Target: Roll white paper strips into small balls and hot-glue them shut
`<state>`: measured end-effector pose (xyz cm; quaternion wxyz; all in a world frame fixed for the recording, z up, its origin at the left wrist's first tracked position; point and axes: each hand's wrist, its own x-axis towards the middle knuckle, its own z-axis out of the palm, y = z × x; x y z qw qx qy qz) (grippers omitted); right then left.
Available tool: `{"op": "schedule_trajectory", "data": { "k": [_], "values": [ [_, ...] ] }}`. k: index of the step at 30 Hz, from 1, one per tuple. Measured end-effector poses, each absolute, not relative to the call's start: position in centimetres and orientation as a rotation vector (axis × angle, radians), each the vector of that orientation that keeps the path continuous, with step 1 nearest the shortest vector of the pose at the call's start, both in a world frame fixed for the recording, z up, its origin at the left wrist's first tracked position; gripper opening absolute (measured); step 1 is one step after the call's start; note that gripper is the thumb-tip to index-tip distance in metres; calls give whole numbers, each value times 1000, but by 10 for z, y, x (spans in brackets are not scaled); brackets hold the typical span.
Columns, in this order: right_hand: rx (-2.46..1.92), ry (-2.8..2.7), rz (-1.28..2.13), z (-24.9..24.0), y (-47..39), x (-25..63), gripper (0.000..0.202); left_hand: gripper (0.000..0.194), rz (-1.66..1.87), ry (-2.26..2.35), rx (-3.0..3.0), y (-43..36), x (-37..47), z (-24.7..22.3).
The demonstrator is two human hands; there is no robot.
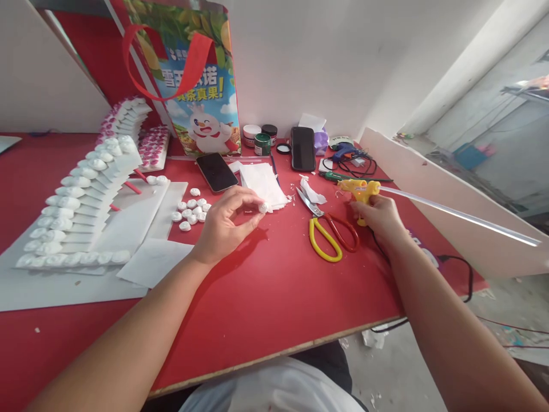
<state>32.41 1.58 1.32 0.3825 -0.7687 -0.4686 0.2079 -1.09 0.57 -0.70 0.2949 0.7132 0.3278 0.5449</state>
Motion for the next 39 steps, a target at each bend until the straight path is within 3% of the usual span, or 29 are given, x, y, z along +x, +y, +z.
{"op": "schedule_trajectory", "data": {
  "k": [6,13,20,39],
  "values": [
    [-1509,-1086,804,51,-22,288,23,10,1472,867,1940,7,-10,-8],
    [-1541,-1459,1127,71,-65,247,41,10,1459,925,2141,6,-11,-6],
    [-1545,-1679,1019,61,-66,235,52,10,1462,906,2198,4,-10,-3],
    [-1592,-1863,768,61,-66,228,48,6,1472,945,2101,2,-8,-1]
  ]
}}
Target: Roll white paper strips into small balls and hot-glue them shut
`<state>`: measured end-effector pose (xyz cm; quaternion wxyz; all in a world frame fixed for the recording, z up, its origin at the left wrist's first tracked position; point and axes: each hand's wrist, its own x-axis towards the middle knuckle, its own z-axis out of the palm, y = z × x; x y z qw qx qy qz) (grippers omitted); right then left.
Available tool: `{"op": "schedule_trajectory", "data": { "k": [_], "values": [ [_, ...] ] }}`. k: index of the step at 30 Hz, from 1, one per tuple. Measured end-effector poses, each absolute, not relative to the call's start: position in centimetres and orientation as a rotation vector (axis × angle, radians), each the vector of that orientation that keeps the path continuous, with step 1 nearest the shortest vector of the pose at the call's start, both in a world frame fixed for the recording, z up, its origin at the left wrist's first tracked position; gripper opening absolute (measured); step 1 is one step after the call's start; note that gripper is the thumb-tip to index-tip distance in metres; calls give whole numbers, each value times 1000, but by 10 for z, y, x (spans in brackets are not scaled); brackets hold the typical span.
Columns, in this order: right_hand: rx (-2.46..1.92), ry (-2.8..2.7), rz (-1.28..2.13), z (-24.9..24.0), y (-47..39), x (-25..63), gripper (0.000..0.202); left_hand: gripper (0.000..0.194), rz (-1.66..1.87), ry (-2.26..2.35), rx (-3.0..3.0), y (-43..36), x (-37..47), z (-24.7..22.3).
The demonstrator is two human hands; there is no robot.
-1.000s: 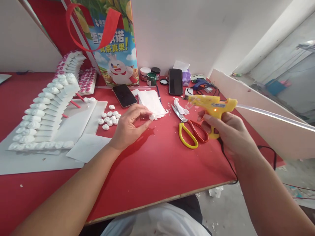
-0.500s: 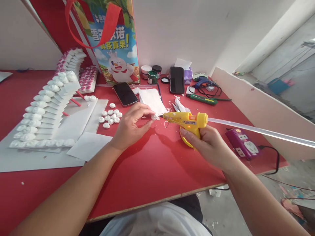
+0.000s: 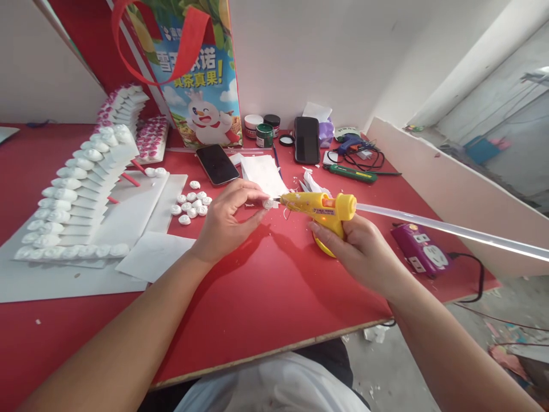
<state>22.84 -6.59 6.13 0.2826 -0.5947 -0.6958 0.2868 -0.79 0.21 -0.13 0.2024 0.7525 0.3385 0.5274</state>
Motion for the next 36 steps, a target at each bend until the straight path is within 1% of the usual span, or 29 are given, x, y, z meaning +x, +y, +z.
{"op": "schedule_trajectory", "data": {
  "k": [6,26,36],
  "values": [
    [-1592,-1890,764,64,-68,229,48,11,1454,922,2018,3,-10,-3],
    [-1595,-1871,750,67,-66,227,48,11,1465,880,2010,4,-9,-5],
    [-1579,-1834,872,66,-72,233,50,10,1522,930,1903,7,-11,-7]
  ]
}}
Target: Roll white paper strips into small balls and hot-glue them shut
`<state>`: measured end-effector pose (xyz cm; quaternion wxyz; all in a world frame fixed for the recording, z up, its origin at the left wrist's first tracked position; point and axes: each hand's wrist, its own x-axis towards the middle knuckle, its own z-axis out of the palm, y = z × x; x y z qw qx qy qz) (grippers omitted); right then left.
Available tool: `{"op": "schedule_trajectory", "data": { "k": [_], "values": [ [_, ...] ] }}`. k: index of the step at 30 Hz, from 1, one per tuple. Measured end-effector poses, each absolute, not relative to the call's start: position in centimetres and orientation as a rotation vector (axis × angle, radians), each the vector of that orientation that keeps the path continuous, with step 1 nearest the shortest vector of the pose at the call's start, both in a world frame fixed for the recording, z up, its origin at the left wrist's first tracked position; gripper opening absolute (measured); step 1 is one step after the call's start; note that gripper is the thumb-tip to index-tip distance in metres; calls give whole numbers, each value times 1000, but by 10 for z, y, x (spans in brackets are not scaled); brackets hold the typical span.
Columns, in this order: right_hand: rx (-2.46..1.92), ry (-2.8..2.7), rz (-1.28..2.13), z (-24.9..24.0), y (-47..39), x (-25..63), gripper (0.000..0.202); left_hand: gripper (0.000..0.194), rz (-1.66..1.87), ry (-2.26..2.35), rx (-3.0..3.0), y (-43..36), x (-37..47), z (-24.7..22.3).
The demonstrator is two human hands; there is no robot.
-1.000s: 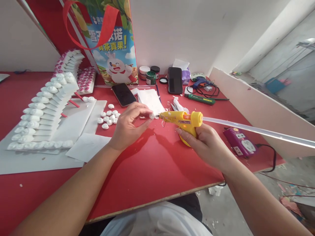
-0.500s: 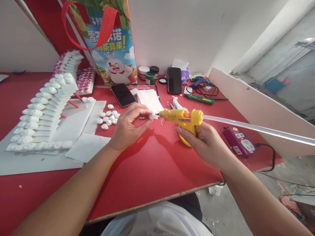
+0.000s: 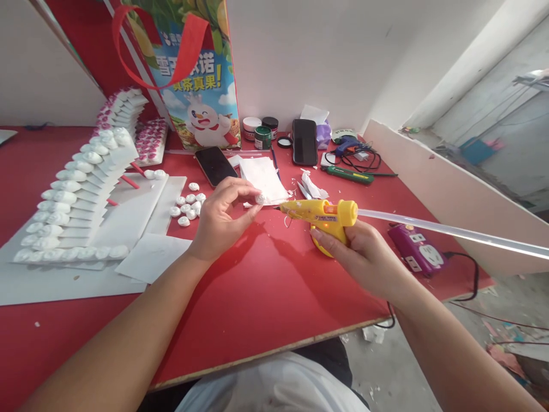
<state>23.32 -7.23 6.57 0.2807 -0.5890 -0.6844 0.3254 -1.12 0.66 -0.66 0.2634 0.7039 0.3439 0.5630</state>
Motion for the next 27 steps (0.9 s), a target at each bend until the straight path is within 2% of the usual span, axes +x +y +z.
{"op": "schedule_trajectory", "data": {
  "k": [3,8,15,22,25,27],
  "values": [
    [-1602,-1685,810,62,-54,247,44,10,1537,901,1869,7,-10,-7],
    [-1776,-1378,519,32,-5,292,35,11,1538,878,1858,6,-8,-7],
    [-1985,-1424,361,0,8,328,42,12,1503,884,1812,5,-7,-8],
    [-2226,-1689,152,12,-13,328,49,12,1525,837,1751,4,-6,-6],
    [-2185,-1828,-25,30,-51,313,65,13,1544,850,1722,3,-4,-5],
    [-2026,-1899,-106,46,-76,293,61,16,1550,867,1686,2,-3,-4]
  ]
}}
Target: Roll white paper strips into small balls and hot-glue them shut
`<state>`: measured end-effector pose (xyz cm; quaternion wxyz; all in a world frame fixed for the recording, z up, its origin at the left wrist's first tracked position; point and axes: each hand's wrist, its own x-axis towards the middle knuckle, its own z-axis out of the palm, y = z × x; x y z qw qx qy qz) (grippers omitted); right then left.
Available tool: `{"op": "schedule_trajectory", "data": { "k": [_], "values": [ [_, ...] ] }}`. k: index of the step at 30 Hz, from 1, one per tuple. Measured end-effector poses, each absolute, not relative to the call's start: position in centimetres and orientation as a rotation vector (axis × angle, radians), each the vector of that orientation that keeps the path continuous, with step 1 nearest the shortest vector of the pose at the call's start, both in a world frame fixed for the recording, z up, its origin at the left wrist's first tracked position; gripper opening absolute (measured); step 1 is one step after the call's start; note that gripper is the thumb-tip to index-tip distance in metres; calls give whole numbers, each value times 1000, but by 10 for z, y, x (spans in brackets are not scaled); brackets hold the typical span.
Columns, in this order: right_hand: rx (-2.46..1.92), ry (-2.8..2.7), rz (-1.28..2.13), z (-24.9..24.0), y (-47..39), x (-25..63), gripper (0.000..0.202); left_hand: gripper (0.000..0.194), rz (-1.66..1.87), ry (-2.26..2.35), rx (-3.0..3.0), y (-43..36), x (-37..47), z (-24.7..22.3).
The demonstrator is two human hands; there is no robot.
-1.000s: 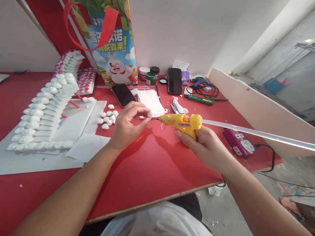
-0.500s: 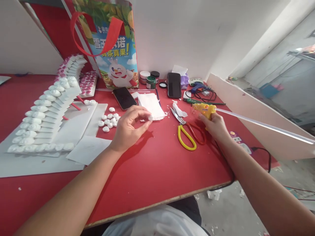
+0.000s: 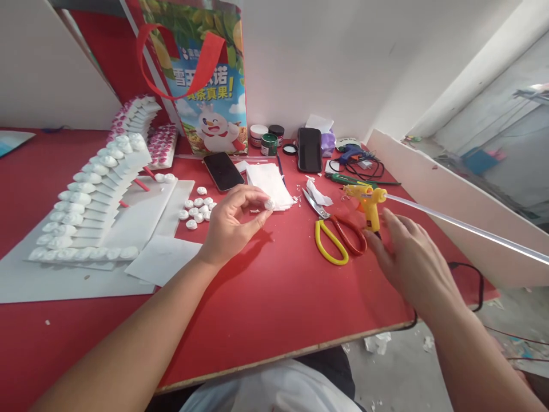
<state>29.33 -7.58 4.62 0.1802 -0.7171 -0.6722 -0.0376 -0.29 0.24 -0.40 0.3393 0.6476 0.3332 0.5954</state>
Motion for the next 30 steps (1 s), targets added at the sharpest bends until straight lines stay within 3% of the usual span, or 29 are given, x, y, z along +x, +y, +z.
{"op": "schedule_trajectory", "data": {
  "k": [4,9,15,21,30],
  "values": [
    [-1555,-1908,289,69,-79,236,41,24,1549,881,1533,3,1,-4],
    [-1223,-1731,873,53,-18,179,37,28,1573,899,1327,2,2,-1],
    [-1050,-1497,1051,25,1,158,30,33,1616,938,1247,5,-1,2],
    [-1009,-1569,943,15,-3,158,31,34,1600,972,1264,4,-1,-1],
    [-1001,-2024,120,3,-5,165,37,37,1573,967,1247,4,1,-3]
  ]
}}
